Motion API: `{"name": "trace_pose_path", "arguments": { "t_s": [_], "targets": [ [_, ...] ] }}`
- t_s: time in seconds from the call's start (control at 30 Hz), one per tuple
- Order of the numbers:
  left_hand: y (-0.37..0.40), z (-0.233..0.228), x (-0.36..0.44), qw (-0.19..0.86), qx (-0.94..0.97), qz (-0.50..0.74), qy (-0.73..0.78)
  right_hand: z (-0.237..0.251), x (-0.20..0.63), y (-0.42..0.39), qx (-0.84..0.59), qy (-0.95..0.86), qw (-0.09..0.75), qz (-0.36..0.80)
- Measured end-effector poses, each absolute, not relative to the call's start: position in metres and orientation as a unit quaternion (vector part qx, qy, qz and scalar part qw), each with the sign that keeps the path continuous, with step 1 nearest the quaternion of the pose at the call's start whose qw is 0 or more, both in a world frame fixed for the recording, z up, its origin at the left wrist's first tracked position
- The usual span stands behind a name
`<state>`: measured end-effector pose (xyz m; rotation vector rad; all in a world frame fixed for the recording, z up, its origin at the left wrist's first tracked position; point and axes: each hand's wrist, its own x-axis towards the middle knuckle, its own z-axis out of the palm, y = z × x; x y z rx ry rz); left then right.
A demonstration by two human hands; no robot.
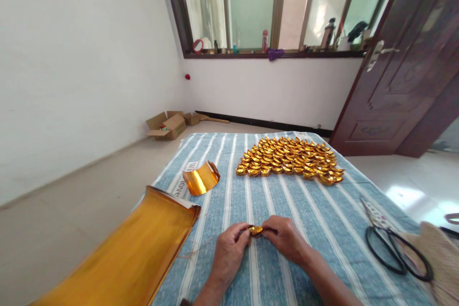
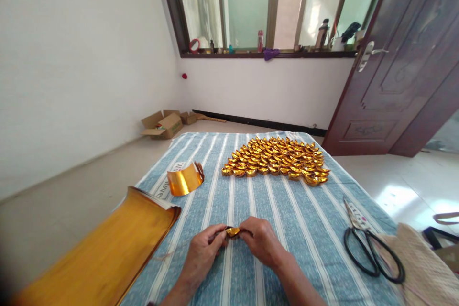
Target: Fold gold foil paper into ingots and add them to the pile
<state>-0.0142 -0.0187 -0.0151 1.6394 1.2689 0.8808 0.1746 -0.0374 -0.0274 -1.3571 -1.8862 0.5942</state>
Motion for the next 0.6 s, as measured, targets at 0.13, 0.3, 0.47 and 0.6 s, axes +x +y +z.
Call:
{"name": "trace_pose_path", "arguments": {
  "t_s": [0.13,0.3,0.47,0.6],
  "targets": [
    [-0.017,-0.014,-0.015,0.437,0.652,0.349,0.512,-0.027,0.173,-0.035,-0.533,-0.73,0.368,0.219],
    [-0.014,-0.016,-0.017,0.441,0.649,0.336,0.521,-0.027,0.184,-0.024,-0.55,-0.734,0.363,0.165],
    [-0.013,-0.021,-0.018,0.436,0.644,0.332,0.535,-0.016,0.217,0.008,-0.594,-0.773,0.218,0.05],
    [-0.013,-0.023,-0.019,0.437,0.646,0.33,0.533,-0.002,0.251,0.045,-0.605,-0.778,0.169,0.022]
  ]
}}
